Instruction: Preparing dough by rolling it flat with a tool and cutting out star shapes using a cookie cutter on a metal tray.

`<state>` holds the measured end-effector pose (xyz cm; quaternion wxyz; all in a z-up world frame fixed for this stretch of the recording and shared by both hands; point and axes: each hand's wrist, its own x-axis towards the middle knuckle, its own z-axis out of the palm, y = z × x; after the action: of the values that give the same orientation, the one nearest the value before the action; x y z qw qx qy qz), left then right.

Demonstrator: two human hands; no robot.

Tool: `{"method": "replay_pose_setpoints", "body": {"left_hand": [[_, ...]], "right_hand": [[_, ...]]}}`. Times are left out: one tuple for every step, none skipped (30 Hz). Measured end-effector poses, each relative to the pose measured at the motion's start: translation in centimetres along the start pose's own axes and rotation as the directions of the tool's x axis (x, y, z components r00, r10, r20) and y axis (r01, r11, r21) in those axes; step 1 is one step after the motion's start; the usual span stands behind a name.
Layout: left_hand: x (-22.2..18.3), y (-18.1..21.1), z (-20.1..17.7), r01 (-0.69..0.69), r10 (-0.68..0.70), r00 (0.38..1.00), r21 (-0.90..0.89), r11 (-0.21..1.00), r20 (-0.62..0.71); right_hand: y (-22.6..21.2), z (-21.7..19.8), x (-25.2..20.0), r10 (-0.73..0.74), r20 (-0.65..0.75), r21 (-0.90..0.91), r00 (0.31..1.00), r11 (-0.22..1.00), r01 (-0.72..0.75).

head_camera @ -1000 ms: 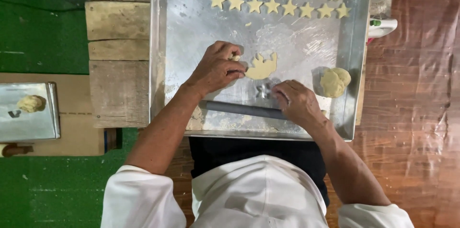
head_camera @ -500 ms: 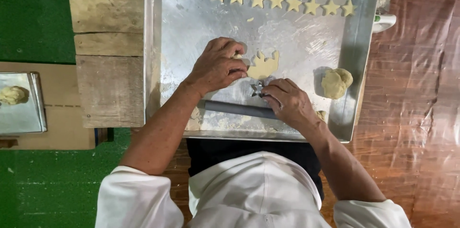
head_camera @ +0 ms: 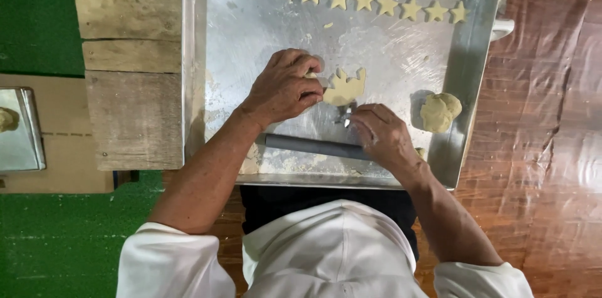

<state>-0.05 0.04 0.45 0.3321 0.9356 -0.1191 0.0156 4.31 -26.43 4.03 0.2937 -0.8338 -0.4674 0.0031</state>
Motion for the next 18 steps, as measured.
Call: {"method": "replay_pose_setpoints", "body": {"left_hand": [[0.0, 0.0, -0.1, 0.004, -0.004, 1.0, -0.003, 1.0, 0.0], [0.1, 0.0, -0.1, 0.002, -0.002, 1.0, -0.013, 1.0, -0.002], [0.2, 0.1, -0.2, 0.001, -0.001, 1.0, -0.023, 1.0, -0.004], [0.2, 0.1, -0.2, 0.002, -0.002, 1.0, -0.024, 1.0, -0.004], [0.3, 0.1, -0.3, -0.002, 0.002, 1.0, -0.027, 1.0, -0.014], [0.2, 0.2, -0.4, -0.004, 0.003, 1.0, -0.028, 1.0, -0.026], [0.2, 0.1, -0.3, -0.002, 0.001, 1.0, -0.029, 1.0, -0.027], [0.2, -0.1, -0.2, -0.013, 0.012, 0.999, -0.038, 0.999, -0.036], [0.2, -0.2, -0.1, -0.025, 0.023, 0.999, -0.048, 0.999, -0.045], [0.2, -0.3, -0.1, -0.021, 0.019, 0.999, -0.05, 0.999, -0.048], [0.2, -0.3, -0.1, -0.026, 0.024, 0.999, -0.051, 0.998, -0.047], [0.2, -0.4, -0.1, -0.032, 0.029, 0.999, -0.053, 0.998, -0.044], [0.2, -0.3, -0.2, -0.028, 0.026, 0.999, -0.056, 0.998, -0.045], [0.3, -0.2, -0.3, -0.013, 0.011, 0.999, -0.056, 0.998, -0.033], [0.4, -0.1, -0.4, 0.002, -0.003, 1.0, -0.055, 0.998, -0.021], [0.4, 0.1, -0.6, 0.002, -0.004, 1.0, -0.057, 0.998, -0.021], [0.4, 0.3, -0.9, 0.012, -0.012, 1.0, -0.056, 0.998, -0.004], [0.5, 0.4, -1.1, 0.021, -0.02, 1.0, -0.053, 0.998, 0.013]], "right_hand": [[0.4, 0.0, 0.3, 0.0, 0.005, 0.001, 1.0, 1.0, 0.0], [0.9, -0.1, 0.6, -0.004, -0.013, -0.01, 1.0, 1.0, 0.004], [1.4, -0.1, 0.8, -0.01, -0.031, -0.022, 0.999, 1.0, 0.009], [1.0, -0.5, 1.6, -0.009, -0.03, -0.022, 1.0, 1.0, 0.008], [0.7, -0.8, 2.3, -0.015, -0.033, -0.04, 0.999, 0.999, 0.013], [0.4, -1.2, 3.1, -0.022, -0.035, -0.056, 0.999, 0.998, 0.02], [0.6, -1.1, 3.3, -0.024, -0.033, -0.054, 0.999, 0.998, 0.022], [0.9, -1.0, 3.5, -0.037, -0.031, -0.038, 0.999, 0.999, 0.036], [1.1, -0.9, 3.7, -0.051, -0.029, -0.021, 0.998, 0.999, 0.05], [1.0, -0.9, 3.8, -0.054, -0.024, -0.021, 0.998, 0.998, 0.053], [0.9, -0.9, 4.0, -0.055, -0.019, -0.001, 0.998, 0.998, 0.055], [0.8, -0.9, 4.0, -0.055, -0.013, 0.018, 0.998, 0.998, 0.055], [0.6, -0.9, 4.3, -0.056, -0.009, 0.019, 0.998, 0.998, 0.056], [0.5, -0.9, 4.4, -0.055, -0.009, 0.022, 0.998, 0.998, 0.055], [0.3, -0.9, 4.6, -0.054, -0.009, 0.024, 0.999, 0.998, 0.054], [0.2, -1.0, 4.7, -0.053, -0.008, 0.024, 0.999, 0.998, 0.053], [0.1, -1.0, 4.9, -0.054, -0.011, 0.03, 0.998, 0.998, 0.054], [0.0, -1.1, 5.0, -0.055, -0.015, 0.036, 0.998, 0.998, 0.056]]}}
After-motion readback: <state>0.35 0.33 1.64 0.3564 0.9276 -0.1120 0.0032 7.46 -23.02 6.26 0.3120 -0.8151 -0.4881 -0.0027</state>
